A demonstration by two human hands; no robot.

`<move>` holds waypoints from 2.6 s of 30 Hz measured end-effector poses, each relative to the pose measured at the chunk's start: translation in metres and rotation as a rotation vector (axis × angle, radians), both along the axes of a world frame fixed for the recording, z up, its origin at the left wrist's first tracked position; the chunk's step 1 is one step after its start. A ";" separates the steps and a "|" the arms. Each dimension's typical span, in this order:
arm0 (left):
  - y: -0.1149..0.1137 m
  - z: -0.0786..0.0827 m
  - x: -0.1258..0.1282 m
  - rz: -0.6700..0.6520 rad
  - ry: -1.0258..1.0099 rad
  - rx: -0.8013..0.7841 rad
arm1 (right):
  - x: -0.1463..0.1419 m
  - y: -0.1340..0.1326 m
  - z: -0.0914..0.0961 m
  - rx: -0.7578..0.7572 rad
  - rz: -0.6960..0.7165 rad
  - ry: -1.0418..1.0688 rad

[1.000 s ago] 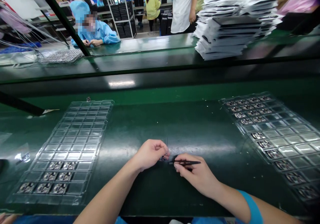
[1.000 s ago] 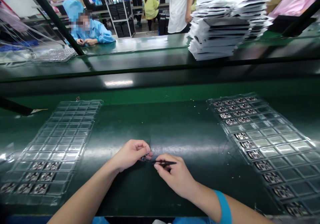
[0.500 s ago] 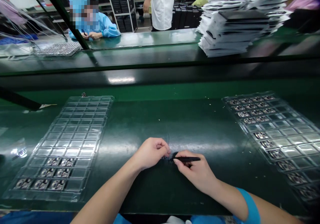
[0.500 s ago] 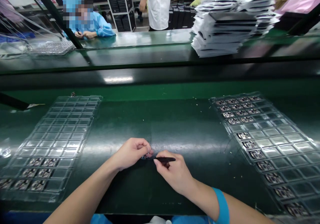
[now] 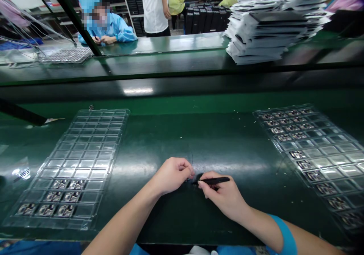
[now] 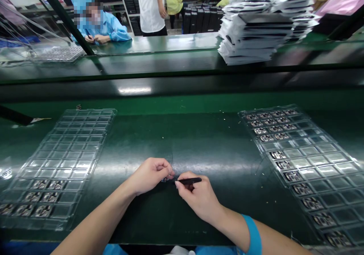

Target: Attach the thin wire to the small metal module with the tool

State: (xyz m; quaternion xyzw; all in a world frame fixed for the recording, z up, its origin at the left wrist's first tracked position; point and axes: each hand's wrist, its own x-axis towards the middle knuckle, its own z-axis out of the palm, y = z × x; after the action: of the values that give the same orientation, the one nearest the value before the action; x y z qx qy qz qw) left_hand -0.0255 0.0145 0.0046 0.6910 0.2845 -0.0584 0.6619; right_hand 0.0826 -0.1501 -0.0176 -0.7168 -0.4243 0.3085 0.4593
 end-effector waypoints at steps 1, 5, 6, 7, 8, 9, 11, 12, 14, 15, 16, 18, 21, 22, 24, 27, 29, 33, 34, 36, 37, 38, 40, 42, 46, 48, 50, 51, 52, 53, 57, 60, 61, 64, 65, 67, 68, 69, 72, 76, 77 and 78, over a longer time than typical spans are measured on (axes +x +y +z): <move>0.000 0.000 0.000 -0.001 0.003 0.006 | 0.000 0.000 0.000 0.001 -0.005 0.012; 0.000 0.001 0.000 0.003 0.005 -0.002 | -0.002 0.000 0.000 0.027 -0.029 -0.049; 0.000 0.001 0.000 0.004 0.005 -0.005 | -0.002 0.000 0.000 0.033 -0.031 -0.069; 0.000 0.001 0.000 0.004 0.004 -0.005 | -0.002 0.000 0.000 0.039 -0.033 -0.085; 0.000 0.001 0.000 0.003 0.004 -0.003 | -0.003 0.000 0.000 0.044 -0.031 -0.092; 0.000 0.001 0.000 0.002 0.004 -0.001 | -0.003 0.000 0.000 0.048 -0.028 -0.094; 0.000 0.001 0.000 -0.001 0.003 0.002 | -0.003 0.001 0.000 0.051 -0.019 -0.091; 0.000 0.000 0.000 -0.003 0.003 0.006 | -0.003 0.001 0.000 0.051 -0.015 -0.087; 0.000 -0.001 -0.001 -0.005 0.002 0.016 | -0.003 0.001 0.000 0.045 -0.012 -0.063; 0.000 -0.002 -0.001 -0.006 0.001 0.020 | -0.003 0.001 0.000 0.046 -0.009 -0.046; 0.000 -0.002 -0.001 -0.006 -0.001 0.021 | -0.002 0.000 0.001 0.054 -0.002 -0.028; 0.001 -0.004 -0.001 0.000 0.000 0.008 | 0.000 -0.002 0.003 0.102 0.012 -0.004; 0.001 -0.004 0.000 0.025 0.002 -0.042 | 0.005 -0.006 0.007 0.218 -0.001 0.006; 0.001 -0.003 0.001 0.031 -0.007 -0.064 | 0.007 -0.007 0.008 0.245 -0.020 0.024; -0.001 -0.001 0.002 0.035 -0.031 -0.118 | 0.010 -0.008 0.010 0.264 -0.065 0.098; -0.005 0.002 0.004 0.042 -0.056 -0.198 | 0.014 -0.006 0.010 0.260 -0.116 0.234; -0.008 0.004 0.004 0.055 -0.054 -0.214 | 0.015 -0.004 0.010 0.255 -0.132 0.294; -0.010 0.006 0.006 0.045 -0.055 -0.208 | 0.017 -0.001 0.012 0.226 -0.154 0.323; -0.010 0.006 0.006 0.034 -0.057 -0.197 | 0.017 0.000 0.013 0.219 -0.154 0.320; -0.011 0.006 0.006 0.015 -0.059 -0.174 | 0.018 0.001 0.014 0.209 -0.151 0.315; -0.011 0.005 0.006 0.006 -0.058 -0.168 | 0.018 0.001 0.014 0.208 -0.150 0.316; -0.011 0.005 0.006 0.001 -0.058 -0.165 | 0.019 0.001 0.014 0.208 -0.152 0.323; -0.011 0.005 0.006 -0.007 -0.051 -0.162 | 0.019 0.001 0.014 0.212 -0.154 0.339; -0.011 0.005 0.006 -0.015 -0.045 -0.147 | 0.019 0.001 0.013 0.214 -0.154 0.347; -0.011 0.007 0.006 -0.029 -0.045 -0.126 | 0.019 0.001 0.013 0.211 -0.156 0.333; -0.011 0.007 0.006 -0.031 -0.044 -0.128 | 0.019 0.001 0.014 0.211 -0.159 0.329; -0.011 0.008 0.007 -0.034 -0.040 -0.126 | 0.019 0.002 0.014 0.202 -0.162 0.322; -0.011 0.008 0.007 -0.036 -0.037 -0.123 | 0.019 0.002 0.014 0.196 -0.161 0.318; -0.011 0.008 0.007 -0.038 -0.034 -0.120 | 0.019 0.002 0.014 0.191 -0.161 0.314; -0.011 0.009 0.007 -0.040 -0.033 -0.114 | 0.019 0.002 0.014 0.188 -0.160 0.311; -0.011 0.009 0.007 -0.046 -0.039 -0.096 | 0.019 0.002 0.015 0.199 -0.163 0.311; -0.012 0.009 0.007 -0.042 -0.038 -0.098 | 0.019 0.002 0.015 0.198 -0.167 0.305; -0.012 0.008 0.007 -0.038 -0.037 -0.102 | 0.019 0.002 0.015 0.195 -0.168 0.302; -0.012 0.007 0.007 -0.034 -0.036 -0.116 | 0.018 0.003 0.015 0.188 -0.171 0.298; -0.012 0.007 0.007 -0.033 -0.036 -0.119 | 0.018 0.003 0.015 0.186 -0.171 0.297; -0.012 0.008 0.007 -0.037 -0.037 -0.116 | 0.019 0.003 0.015 0.187 -0.171 0.302; -0.012 0.009 0.007 -0.040 -0.038 -0.114 | 0.019 0.003 0.015 0.190 -0.171 0.304; -0.012 0.009 0.007 -0.042 -0.037 -0.113 | 0.019 0.003 0.016 0.191 -0.169 0.303; -0.012 0.011 0.007 -0.042 -0.028 -0.111 | 0.019 0.003 0.016 0.178 -0.168 0.287; -0.012 0.010 0.008 -0.039 -0.026 -0.108 | 0.018 0.003 0.015 0.165 -0.174 0.261; -0.012 0.009 0.008 -0.039 -0.031 -0.110 | 0.018 0.002 0.015 0.164 -0.174 0.245; -0.012 0.008 0.008 -0.039 -0.037 -0.115 | 0.017 0.001 0.014 0.163 -0.175 0.214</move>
State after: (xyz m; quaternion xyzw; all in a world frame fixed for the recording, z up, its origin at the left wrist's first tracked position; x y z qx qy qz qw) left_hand -0.0180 0.0023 0.0128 0.6584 0.2548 -0.0749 0.7042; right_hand 0.0996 -0.1489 -0.0033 -0.6745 -0.3327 0.3065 0.5834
